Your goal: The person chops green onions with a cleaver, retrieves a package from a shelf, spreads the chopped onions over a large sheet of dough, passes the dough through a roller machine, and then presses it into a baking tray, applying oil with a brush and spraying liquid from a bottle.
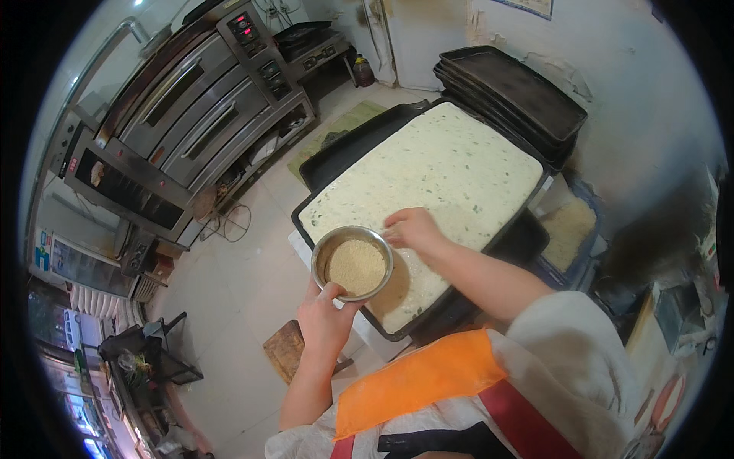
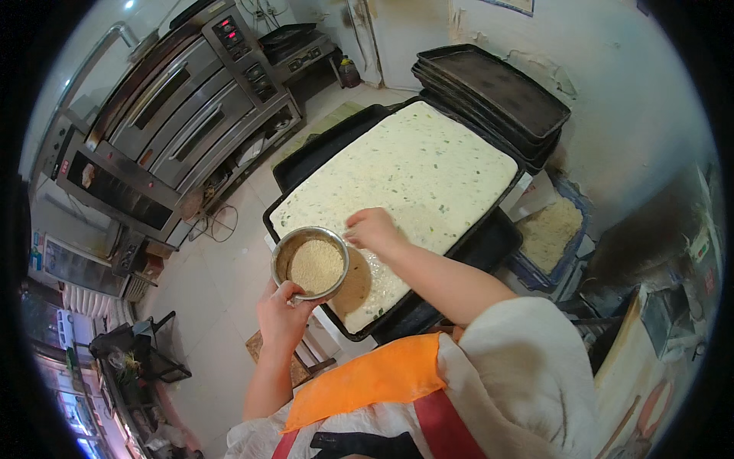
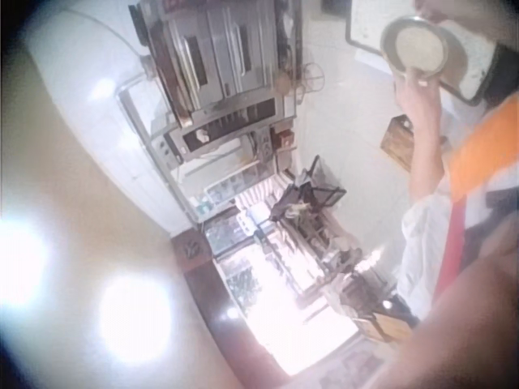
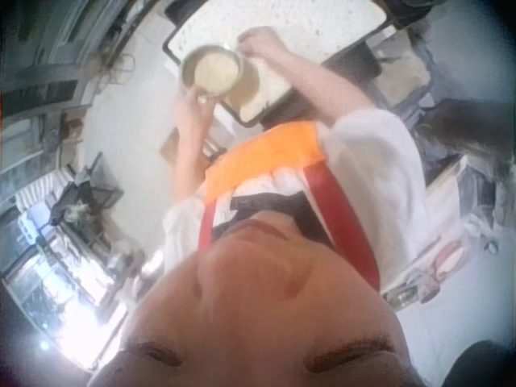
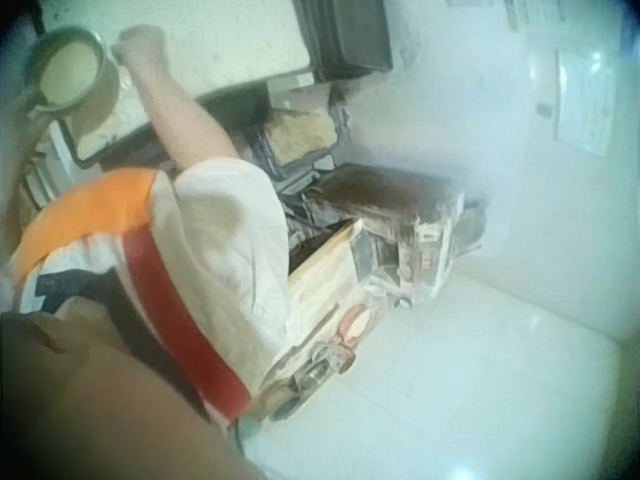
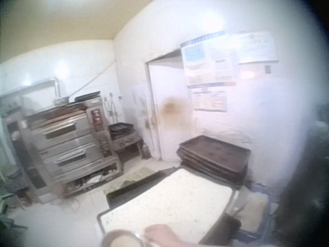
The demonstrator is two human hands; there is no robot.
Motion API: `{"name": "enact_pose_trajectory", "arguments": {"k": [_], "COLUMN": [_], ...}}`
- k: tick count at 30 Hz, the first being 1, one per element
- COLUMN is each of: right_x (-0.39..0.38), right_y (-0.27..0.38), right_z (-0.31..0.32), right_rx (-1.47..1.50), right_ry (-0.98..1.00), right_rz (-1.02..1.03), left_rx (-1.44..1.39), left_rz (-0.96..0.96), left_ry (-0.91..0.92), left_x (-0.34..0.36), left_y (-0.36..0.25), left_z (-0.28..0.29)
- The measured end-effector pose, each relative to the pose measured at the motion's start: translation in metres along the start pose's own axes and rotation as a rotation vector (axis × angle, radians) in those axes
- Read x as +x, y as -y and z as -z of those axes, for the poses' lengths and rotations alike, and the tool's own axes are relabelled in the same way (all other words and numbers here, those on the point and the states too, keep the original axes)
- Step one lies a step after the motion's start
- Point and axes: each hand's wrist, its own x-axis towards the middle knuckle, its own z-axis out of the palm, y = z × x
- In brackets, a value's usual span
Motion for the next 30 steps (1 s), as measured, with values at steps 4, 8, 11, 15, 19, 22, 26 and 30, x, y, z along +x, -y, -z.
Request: {"name": "enact_pose_trajectory", "arguments": {"k": [4, 8, 11, 15, 19, 22, 26, 30], "right_x": [0.054, 0.069, -0.029, -0.021, 0.031, 0.081, 0.079, 0.203], "right_y": [0.023, 0.037, 0.081, 0.051, 0.062, 0.046, 0.035, 0.023], "right_z": [-0.027, 0.012, -0.011, -0.034, 0.027, 0.091, 0.059, 0.078], "right_rx": [-0.034, -0.016, -0.083, -1.094, -0.208, 0.497, -0.023, -0.173], "right_ry": [-0.218, -0.216, 0.183, 0.653, 0.136, -0.357, -0.091, -0.368], "right_rz": [0.304, 0.385, 0.107, 0.591, 0.457, 0.266, 0.067, 0.257], "left_rx": [0.005, 0.061, 0.093, 0.118, 0.072, 0.043, 0.058, 0.072], "left_rz": [0.065, 0.046, 0.035, -0.038, 0.003, 0.037, 0.093, 0.114], "left_ry": [0.023, -0.013, 0.029, 0.098, 0.064, 0.030, 0.007, 0.005], "left_x": [-0.001, -0.003, 0.007, 0.055, 0.077, 0.084, 0.080, 0.080], "left_y": [-0.008, -0.005, -0.010, -0.042, -0.053, -0.057, -0.063, -0.075], "left_z": [0.011, 0.014, 0.005, -0.016, -0.029, -0.040, -0.049, -0.052]}}
